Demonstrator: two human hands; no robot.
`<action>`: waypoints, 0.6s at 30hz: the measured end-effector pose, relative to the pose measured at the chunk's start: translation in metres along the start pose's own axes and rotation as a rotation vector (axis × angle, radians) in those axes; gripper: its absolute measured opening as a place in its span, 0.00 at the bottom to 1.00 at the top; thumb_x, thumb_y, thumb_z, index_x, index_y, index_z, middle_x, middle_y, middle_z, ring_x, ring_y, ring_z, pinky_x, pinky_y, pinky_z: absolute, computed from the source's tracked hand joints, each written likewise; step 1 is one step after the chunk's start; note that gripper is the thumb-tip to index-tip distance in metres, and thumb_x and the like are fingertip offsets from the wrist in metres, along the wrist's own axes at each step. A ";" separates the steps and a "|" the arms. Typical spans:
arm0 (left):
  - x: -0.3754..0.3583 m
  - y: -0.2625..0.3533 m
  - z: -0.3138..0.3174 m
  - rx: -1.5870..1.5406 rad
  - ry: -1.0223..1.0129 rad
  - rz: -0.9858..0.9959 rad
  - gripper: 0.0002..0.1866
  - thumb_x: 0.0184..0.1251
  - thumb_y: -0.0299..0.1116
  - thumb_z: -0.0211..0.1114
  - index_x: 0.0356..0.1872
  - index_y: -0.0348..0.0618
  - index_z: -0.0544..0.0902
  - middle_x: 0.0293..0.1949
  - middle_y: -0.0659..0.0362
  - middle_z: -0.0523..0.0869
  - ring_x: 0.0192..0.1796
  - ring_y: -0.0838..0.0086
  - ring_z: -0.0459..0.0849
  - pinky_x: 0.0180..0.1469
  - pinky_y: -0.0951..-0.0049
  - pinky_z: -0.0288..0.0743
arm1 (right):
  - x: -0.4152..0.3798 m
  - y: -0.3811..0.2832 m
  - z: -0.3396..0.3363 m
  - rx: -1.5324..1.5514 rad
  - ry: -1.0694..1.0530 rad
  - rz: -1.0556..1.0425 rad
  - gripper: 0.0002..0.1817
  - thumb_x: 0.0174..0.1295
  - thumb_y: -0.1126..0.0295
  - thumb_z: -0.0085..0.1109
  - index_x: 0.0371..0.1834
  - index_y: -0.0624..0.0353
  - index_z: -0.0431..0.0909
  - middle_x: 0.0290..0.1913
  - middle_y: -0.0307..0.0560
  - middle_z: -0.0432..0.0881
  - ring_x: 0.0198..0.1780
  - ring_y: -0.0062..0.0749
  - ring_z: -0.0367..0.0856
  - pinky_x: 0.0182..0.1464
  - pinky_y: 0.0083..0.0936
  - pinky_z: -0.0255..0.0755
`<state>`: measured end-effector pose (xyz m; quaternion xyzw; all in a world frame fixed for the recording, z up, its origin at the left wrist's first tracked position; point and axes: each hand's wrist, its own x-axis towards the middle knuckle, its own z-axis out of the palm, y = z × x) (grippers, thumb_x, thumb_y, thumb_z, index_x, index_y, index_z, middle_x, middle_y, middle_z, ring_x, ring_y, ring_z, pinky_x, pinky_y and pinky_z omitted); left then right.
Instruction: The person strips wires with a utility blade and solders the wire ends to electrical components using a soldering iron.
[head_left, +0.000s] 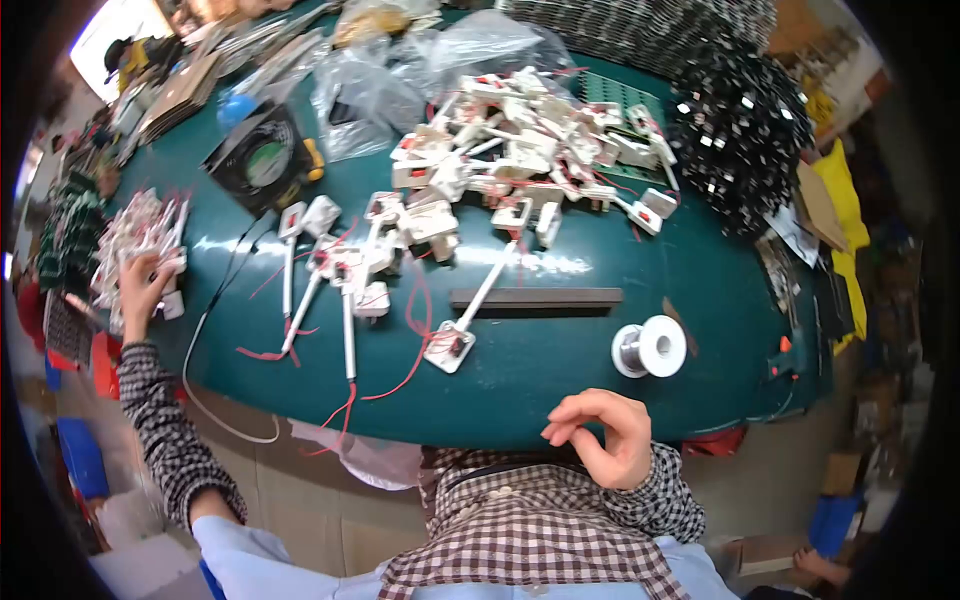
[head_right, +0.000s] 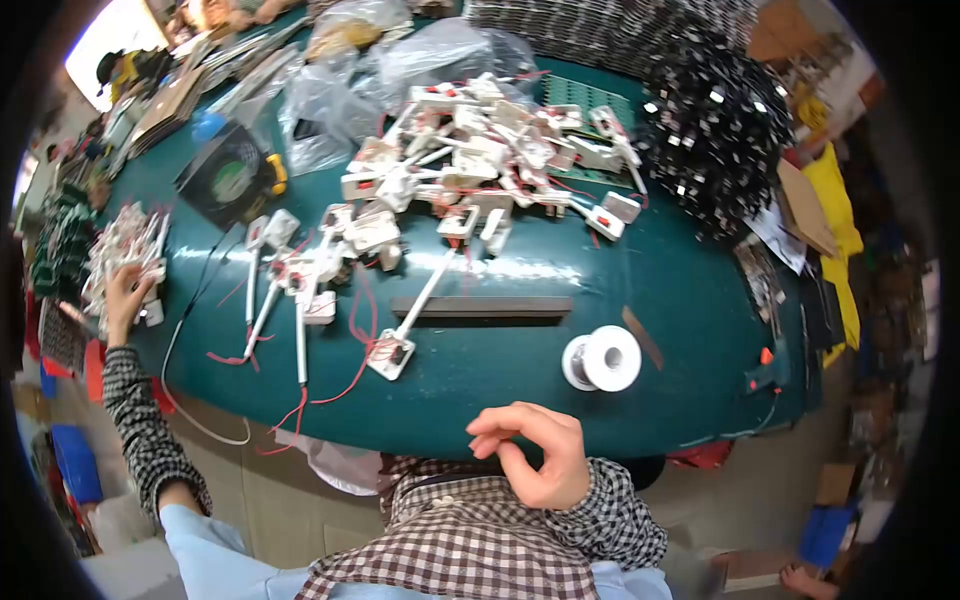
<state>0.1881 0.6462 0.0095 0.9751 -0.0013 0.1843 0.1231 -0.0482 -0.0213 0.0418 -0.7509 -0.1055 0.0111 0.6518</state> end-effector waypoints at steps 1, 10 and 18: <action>0.001 0.011 -0.009 0.083 -0.042 0.013 0.21 0.53 0.38 0.75 0.47 0.38 0.83 0.47 0.50 0.83 0.52 0.57 0.81 0.57 0.62 0.74 | 0.001 -0.002 -0.004 -0.014 0.024 0.013 0.18 0.52 0.90 0.47 0.44 0.68 0.81 0.37 0.52 0.84 0.36 0.33 0.88 0.43 0.25 0.81; -0.055 0.053 -0.049 0.012 -0.076 0.034 0.27 0.57 0.27 0.70 0.60 0.40 0.77 0.59 0.54 0.78 0.62 0.64 0.76 0.64 0.66 0.68 | 0.044 -0.008 -0.120 -0.163 0.469 -0.032 0.19 0.59 0.83 0.59 0.55 0.64 0.77 0.44 0.50 0.84 0.44 0.28 0.85 0.47 0.23 0.80; -0.135 0.321 -0.051 -0.477 -0.224 0.076 0.17 0.64 0.17 0.63 0.54 0.35 0.79 0.51 0.58 0.81 0.48 0.76 0.81 0.52 0.77 0.75 | 0.138 0.102 -0.160 -1.064 0.389 -0.291 0.17 0.46 0.69 0.67 0.42 0.55 0.83 0.42 0.49 0.83 0.43 0.50 0.78 0.50 0.42 0.73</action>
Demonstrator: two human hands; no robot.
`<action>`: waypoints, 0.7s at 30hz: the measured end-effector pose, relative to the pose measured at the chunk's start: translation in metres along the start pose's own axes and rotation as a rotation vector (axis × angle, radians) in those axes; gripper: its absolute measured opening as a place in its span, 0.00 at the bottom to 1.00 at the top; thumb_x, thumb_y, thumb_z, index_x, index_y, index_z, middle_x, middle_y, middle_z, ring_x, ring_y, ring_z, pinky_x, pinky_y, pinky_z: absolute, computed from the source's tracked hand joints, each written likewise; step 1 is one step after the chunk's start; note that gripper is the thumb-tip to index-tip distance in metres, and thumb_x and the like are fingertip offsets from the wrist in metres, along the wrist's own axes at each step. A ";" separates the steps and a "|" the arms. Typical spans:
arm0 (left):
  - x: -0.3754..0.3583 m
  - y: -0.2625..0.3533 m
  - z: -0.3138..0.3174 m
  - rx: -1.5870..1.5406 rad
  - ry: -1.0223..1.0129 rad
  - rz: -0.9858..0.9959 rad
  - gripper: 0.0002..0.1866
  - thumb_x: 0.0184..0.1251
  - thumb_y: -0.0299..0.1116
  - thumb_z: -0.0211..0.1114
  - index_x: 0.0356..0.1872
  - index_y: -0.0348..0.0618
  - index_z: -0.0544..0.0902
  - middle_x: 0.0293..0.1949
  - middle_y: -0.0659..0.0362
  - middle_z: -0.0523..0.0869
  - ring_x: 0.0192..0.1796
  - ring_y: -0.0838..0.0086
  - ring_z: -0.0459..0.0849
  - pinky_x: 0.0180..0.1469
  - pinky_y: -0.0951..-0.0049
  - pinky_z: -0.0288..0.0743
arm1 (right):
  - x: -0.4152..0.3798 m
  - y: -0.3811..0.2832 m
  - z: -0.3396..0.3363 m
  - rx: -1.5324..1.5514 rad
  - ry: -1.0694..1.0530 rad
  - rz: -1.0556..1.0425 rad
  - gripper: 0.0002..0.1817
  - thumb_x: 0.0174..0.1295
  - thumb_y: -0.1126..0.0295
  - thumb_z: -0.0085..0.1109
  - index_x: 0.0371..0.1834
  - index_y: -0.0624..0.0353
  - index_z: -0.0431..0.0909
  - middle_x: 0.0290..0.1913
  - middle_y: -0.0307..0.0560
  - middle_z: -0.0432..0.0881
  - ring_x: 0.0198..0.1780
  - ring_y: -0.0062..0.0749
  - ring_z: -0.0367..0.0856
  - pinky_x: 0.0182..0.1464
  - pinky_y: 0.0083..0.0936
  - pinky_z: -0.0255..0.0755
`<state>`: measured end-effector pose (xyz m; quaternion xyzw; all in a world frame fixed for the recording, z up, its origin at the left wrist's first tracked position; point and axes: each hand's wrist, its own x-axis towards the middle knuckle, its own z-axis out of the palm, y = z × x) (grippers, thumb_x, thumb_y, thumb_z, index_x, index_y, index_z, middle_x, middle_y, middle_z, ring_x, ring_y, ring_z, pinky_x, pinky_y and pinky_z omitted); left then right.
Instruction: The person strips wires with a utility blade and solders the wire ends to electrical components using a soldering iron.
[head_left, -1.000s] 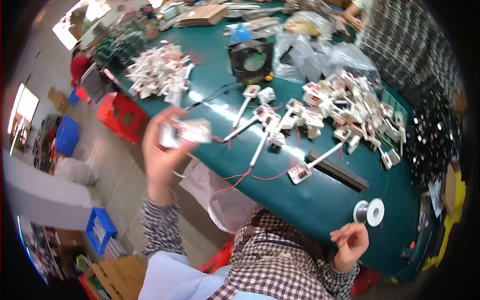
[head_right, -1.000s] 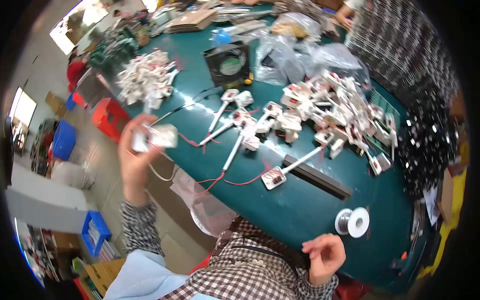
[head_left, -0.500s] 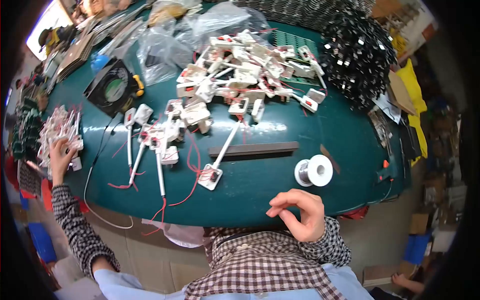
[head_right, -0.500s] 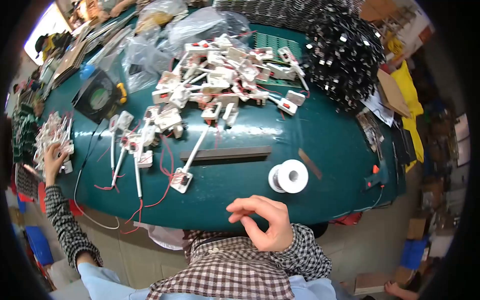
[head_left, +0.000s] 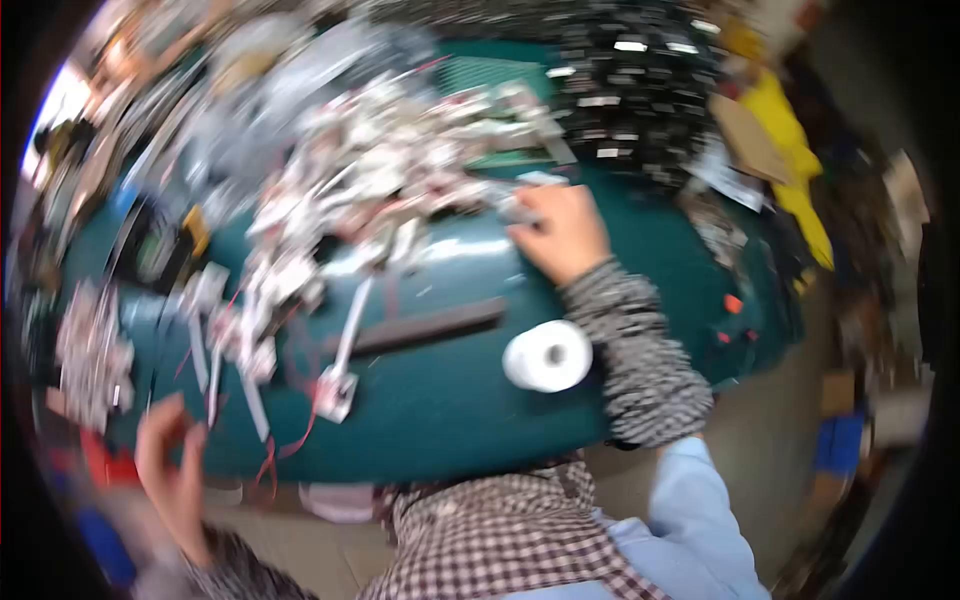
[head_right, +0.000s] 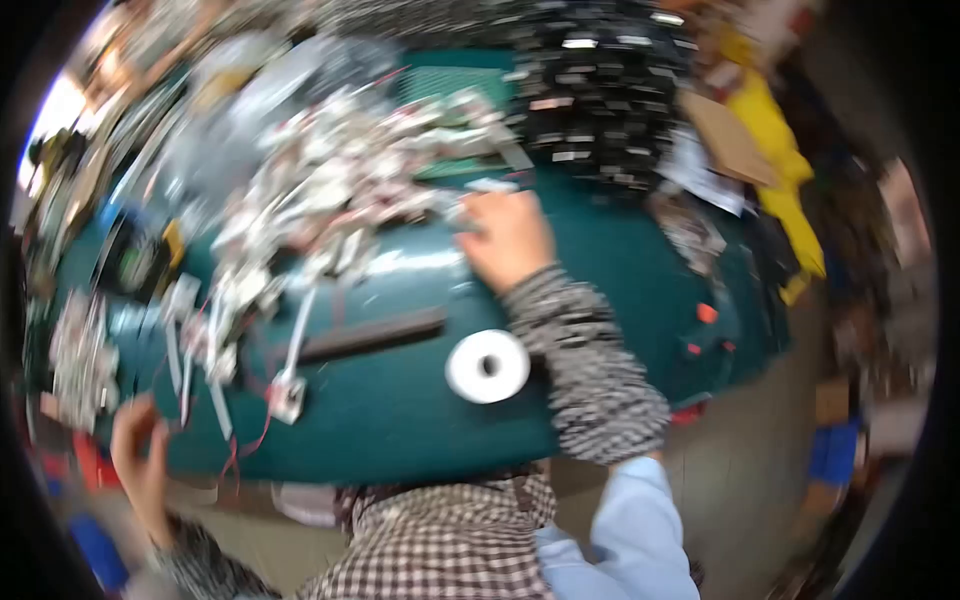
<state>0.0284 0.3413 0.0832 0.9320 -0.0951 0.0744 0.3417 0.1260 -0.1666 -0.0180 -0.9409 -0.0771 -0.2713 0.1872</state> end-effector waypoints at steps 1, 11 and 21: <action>-0.004 0.003 0.016 -0.026 -0.002 0.059 0.16 0.64 0.18 0.63 0.53 0.36 0.80 0.52 0.56 0.81 0.49 0.74 0.81 0.52 0.77 0.75 | 0.000 0.000 0.002 0.045 -0.176 0.209 0.15 0.43 0.69 0.68 0.38 0.53 0.84 0.43 0.48 0.84 0.47 0.47 0.78 0.50 0.41 0.73; 0.006 0.066 0.092 -0.244 -0.289 0.125 0.15 0.65 0.20 0.64 0.52 0.31 0.79 0.52 0.52 0.81 0.51 0.71 0.80 0.52 0.74 0.74 | -0.014 0.001 0.030 0.061 -0.067 0.254 0.20 0.52 0.59 0.68 0.47 0.53 0.79 0.47 0.44 0.79 0.54 0.42 0.74 0.54 0.41 0.70; -0.005 0.104 0.106 -0.359 -0.172 0.064 0.17 0.47 0.16 0.73 0.41 0.33 0.84 0.43 0.49 0.87 0.45 0.62 0.86 0.48 0.68 0.78 | 0.007 0.015 -0.016 0.785 -0.081 0.614 0.18 0.68 0.57 0.58 0.36 0.63 0.85 0.33 0.44 0.87 0.33 0.26 0.85 0.38 0.25 0.78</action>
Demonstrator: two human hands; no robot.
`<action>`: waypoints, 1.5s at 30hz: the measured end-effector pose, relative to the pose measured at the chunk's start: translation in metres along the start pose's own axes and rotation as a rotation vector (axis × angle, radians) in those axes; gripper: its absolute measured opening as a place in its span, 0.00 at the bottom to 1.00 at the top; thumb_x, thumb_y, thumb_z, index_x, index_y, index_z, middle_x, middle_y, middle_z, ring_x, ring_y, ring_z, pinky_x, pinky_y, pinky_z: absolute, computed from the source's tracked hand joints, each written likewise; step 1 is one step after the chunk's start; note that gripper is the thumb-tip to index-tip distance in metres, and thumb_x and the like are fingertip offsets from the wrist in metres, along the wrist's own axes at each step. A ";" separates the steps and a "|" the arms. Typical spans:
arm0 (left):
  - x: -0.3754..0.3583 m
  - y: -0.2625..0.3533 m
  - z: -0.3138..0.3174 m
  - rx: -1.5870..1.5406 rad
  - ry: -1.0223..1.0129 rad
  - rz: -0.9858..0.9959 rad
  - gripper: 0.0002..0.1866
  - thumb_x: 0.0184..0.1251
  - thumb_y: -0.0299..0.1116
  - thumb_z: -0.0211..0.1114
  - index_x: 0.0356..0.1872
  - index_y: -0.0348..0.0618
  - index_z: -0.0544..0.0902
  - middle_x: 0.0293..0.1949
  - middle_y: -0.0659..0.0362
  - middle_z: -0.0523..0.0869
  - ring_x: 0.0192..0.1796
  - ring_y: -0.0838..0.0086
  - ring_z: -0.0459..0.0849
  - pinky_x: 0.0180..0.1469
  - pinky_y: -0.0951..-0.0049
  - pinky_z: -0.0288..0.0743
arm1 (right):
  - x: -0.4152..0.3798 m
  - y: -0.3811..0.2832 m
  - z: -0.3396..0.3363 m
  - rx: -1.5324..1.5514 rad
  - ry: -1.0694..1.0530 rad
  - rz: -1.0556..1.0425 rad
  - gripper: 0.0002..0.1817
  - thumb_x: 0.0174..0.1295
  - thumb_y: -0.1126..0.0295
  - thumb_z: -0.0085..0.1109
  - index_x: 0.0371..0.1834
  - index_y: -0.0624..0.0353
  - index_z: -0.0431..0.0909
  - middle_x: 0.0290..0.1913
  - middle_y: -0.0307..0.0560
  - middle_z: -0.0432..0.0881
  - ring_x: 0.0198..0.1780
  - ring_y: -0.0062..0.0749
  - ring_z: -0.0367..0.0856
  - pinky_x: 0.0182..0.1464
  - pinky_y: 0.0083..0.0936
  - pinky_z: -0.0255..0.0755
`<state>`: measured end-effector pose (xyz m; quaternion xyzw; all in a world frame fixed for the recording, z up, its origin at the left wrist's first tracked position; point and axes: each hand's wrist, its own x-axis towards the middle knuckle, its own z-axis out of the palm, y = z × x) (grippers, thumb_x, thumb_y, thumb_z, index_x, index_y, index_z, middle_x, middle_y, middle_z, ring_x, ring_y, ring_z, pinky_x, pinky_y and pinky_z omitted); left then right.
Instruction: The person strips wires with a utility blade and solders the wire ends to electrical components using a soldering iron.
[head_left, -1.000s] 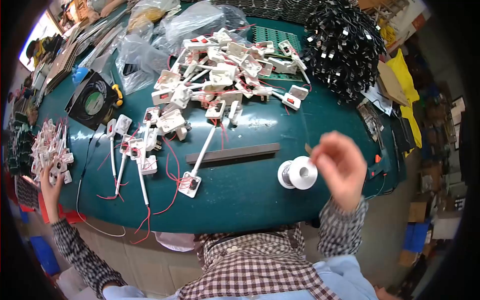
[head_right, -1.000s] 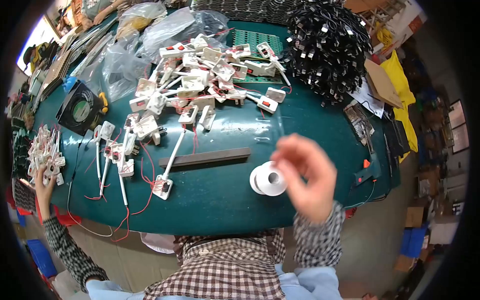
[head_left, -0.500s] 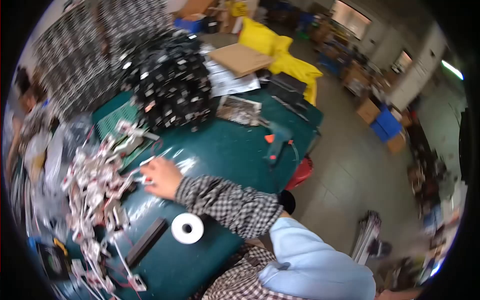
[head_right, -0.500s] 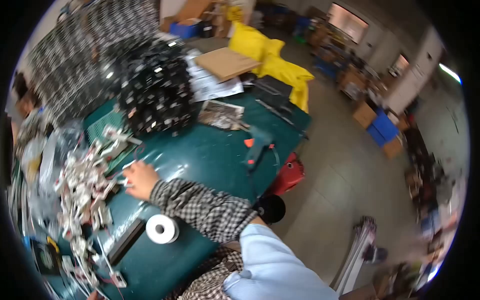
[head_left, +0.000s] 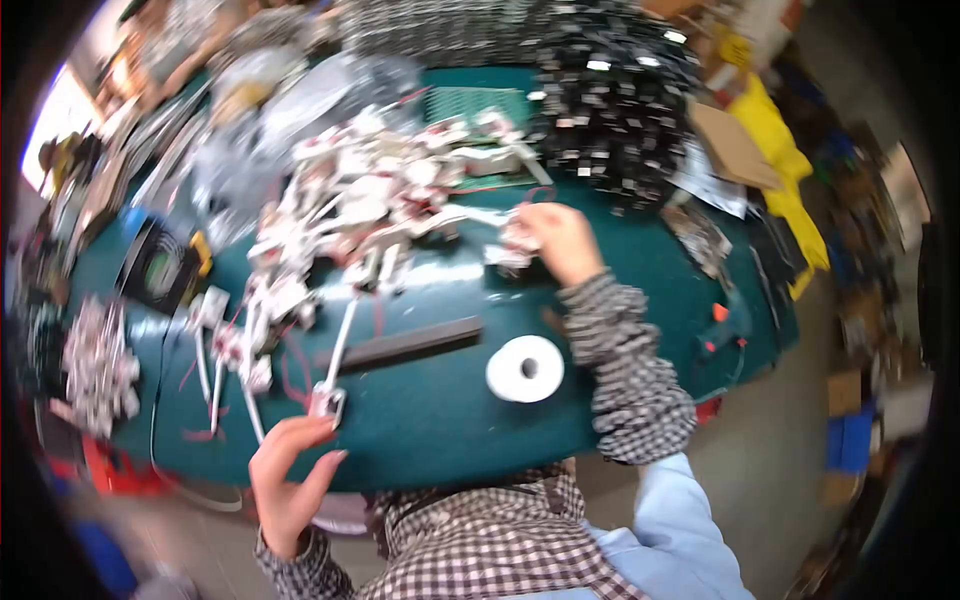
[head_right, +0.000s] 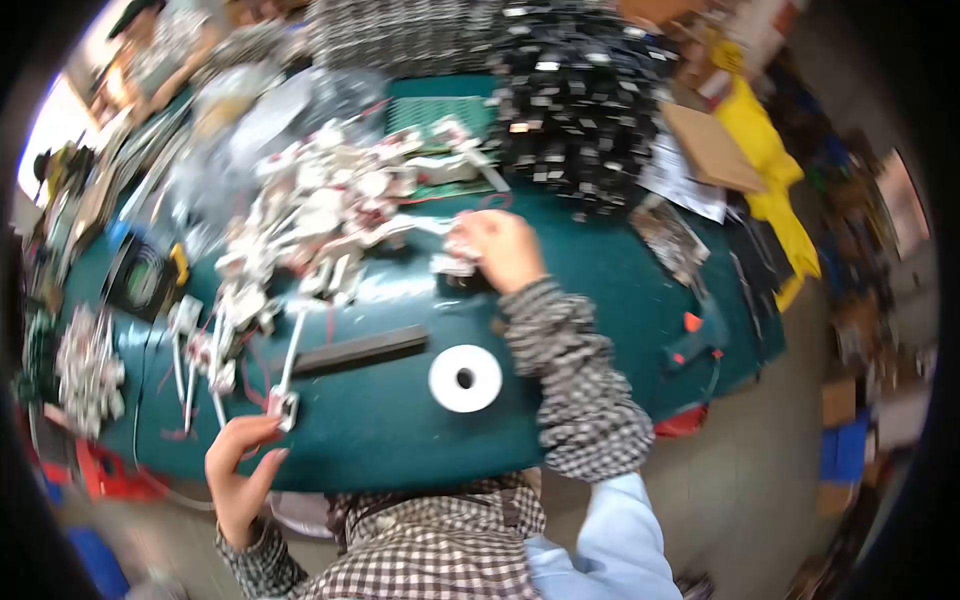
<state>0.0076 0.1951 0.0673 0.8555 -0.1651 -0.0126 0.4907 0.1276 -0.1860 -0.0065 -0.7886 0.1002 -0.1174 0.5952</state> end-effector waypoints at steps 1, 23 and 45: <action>-0.001 -0.005 0.001 -0.007 -0.016 0.058 0.17 0.48 0.16 0.71 0.42 0.33 0.84 0.43 0.49 0.87 0.44 0.64 0.86 0.47 0.69 0.78 | -0.001 -0.007 -0.004 0.084 -0.038 0.071 0.19 0.70 0.55 0.57 0.38 0.63 0.85 0.33 0.43 0.86 0.32 0.23 0.84 0.37 0.23 0.78; 0.013 -0.025 0.065 -0.099 -0.301 0.082 0.13 0.65 0.18 0.65 0.51 0.31 0.82 0.46 0.54 0.86 0.47 0.73 0.83 0.52 0.74 0.78 | -0.008 0.043 0.032 0.168 -0.006 0.046 0.32 0.50 0.61 0.76 0.58 0.61 0.76 0.35 0.49 0.85 0.29 0.32 0.85 0.35 0.27 0.80; 0.018 -0.028 0.101 -0.279 -0.204 -0.231 0.21 0.65 0.17 0.65 0.59 0.35 0.78 0.47 0.52 0.86 0.46 0.73 0.84 0.47 0.79 0.78 | -0.029 0.016 0.029 -0.435 0.237 -0.259 0.19 0.61 0.58 0.65 0.47 0.58 0.74 0.44 0.48 0.76 0.46 0.45 0.77 0.51 0.38 0.72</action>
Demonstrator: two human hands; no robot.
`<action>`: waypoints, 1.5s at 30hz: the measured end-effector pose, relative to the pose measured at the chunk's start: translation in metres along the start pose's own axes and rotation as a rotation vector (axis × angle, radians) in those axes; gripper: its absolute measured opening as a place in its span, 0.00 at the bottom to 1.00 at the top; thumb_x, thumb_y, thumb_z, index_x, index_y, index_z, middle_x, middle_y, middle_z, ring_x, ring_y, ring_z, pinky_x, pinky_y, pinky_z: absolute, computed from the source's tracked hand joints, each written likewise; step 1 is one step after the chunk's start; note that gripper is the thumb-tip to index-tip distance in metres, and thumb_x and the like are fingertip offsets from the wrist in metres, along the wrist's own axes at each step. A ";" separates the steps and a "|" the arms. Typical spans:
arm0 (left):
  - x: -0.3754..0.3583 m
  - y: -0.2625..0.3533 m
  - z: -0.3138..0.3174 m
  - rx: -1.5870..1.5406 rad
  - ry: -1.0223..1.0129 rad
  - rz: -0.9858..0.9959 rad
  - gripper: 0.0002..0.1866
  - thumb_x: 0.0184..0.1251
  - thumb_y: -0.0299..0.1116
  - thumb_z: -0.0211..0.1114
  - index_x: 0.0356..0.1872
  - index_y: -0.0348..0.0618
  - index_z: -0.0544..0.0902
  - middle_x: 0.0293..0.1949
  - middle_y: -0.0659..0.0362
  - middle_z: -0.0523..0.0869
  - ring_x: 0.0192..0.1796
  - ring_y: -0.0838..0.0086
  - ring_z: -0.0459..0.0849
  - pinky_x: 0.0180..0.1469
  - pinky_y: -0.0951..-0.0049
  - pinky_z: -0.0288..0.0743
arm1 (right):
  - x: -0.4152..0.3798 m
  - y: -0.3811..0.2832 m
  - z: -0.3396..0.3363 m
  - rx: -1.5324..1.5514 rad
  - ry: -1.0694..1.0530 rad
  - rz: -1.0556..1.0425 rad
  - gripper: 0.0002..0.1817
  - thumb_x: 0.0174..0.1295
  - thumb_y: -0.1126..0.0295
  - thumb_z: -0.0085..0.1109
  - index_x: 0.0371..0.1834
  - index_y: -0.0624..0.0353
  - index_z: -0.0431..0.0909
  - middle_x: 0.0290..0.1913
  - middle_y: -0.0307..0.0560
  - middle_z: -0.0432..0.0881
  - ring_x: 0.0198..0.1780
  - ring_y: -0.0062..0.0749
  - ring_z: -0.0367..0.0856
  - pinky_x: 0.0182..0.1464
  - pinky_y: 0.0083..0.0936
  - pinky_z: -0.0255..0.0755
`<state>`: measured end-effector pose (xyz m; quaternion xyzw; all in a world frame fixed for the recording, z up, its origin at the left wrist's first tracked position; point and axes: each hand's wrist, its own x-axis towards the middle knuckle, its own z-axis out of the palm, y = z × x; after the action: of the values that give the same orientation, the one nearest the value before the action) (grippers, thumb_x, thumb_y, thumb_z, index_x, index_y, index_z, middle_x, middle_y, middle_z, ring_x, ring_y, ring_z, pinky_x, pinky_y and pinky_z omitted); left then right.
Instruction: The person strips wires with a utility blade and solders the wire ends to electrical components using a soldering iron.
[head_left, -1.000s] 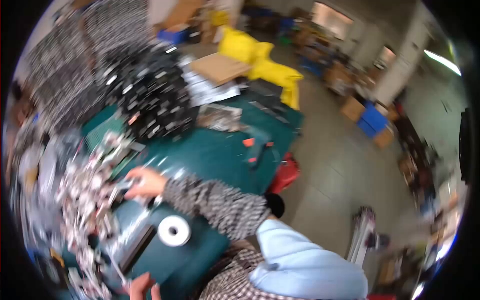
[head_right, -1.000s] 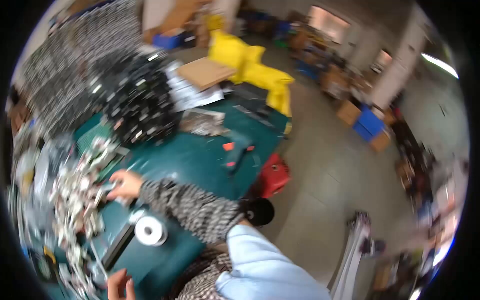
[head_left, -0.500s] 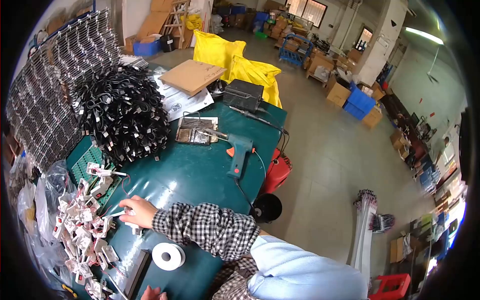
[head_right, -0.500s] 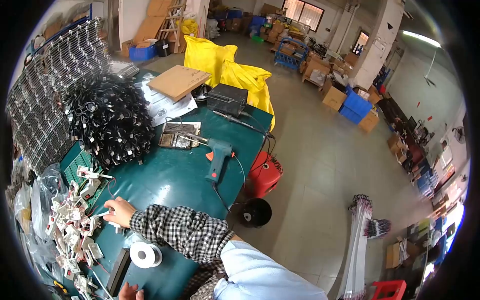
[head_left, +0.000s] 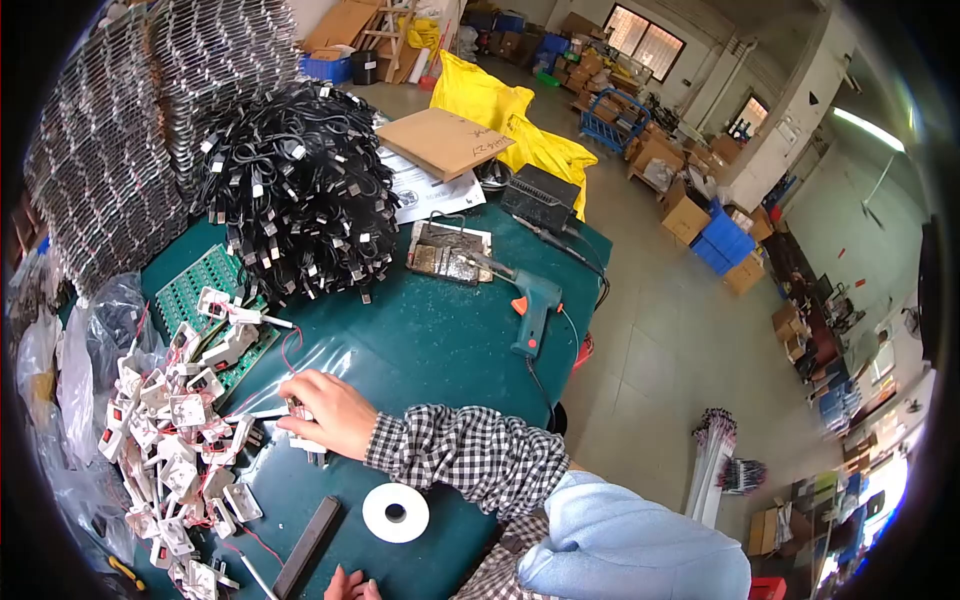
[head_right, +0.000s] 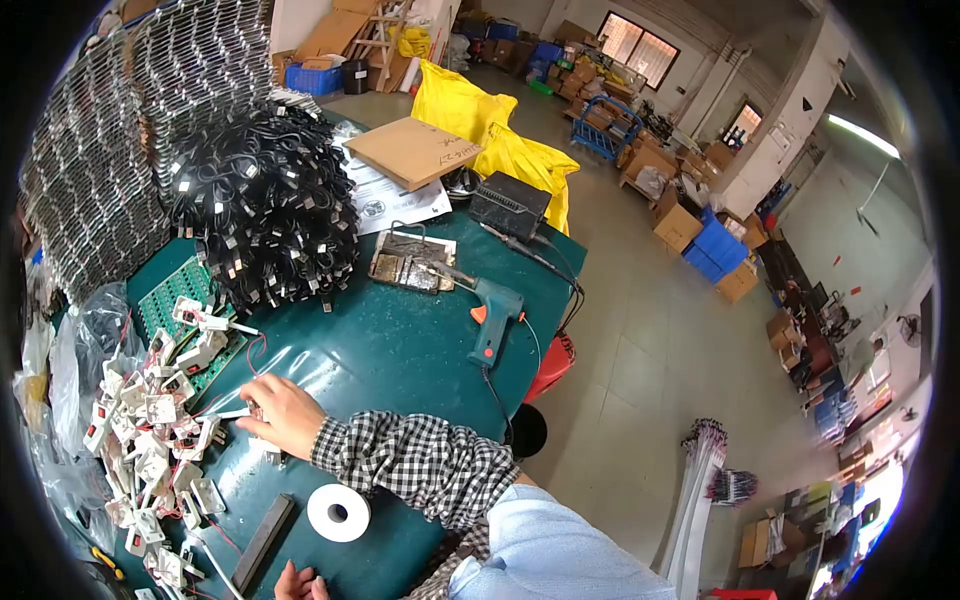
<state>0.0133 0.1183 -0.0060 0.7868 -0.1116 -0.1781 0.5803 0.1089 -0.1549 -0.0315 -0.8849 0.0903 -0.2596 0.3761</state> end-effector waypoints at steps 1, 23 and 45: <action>-0.001 0.000 -0.001 0.005 -0.004 -0.004 0.21 0.65 0.17 0.65 0.59 0.35 0.78 0.47 0.52 0.86 0.46 0.73 0.84 0.47 0.79 0.78 | 0.001 -0.001 -0.002 0.019 0.005 0.024 0.18 0.61 0.58 0.65 0.44 0.58 0.74 0.44 0.49 0.75 0.45 0.45 0.77 0.50 0.38 0.73; 0.002 0.000 0.002 0.149 0.001 0.077 0.16 0.65 0.19 0.66 0.54 0.34 0.80 0.45 0.54 0.87 0.42 0.75 0.84 0.43 0.80 0.77 | 0.000 0.009 -0.003 -0.021 0.040 0.001 0.16 0.61 0.61 0.65 0.46 0.58 0.75 0.49 0.49 0.76 0.50 0.45 0.78 0.56 0.36 0.72; 0.002 0.003 0.005 0.207 0.060 0.347 0.18 0.54 0.26 0.74 0.47 0.39 0.83 0.38 0.52 0.85 0.35 0.66 0.86 0.37 0.69 0.80 | -0.019 -0.045 -0.299 0.356 0.524 0.109 0.29 0.69 0.66 0.53 0.72 0.59 0.60 0.55 0.49 0.80 0.51 0.35 0.79 0.53 0.29 0.75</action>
<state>0.0131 0.1118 -0.0047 0.8163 -0.2457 -0.0394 0.5213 -0.0667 -0.3018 0.1676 -0.7021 0.1844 -0.4699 0.5023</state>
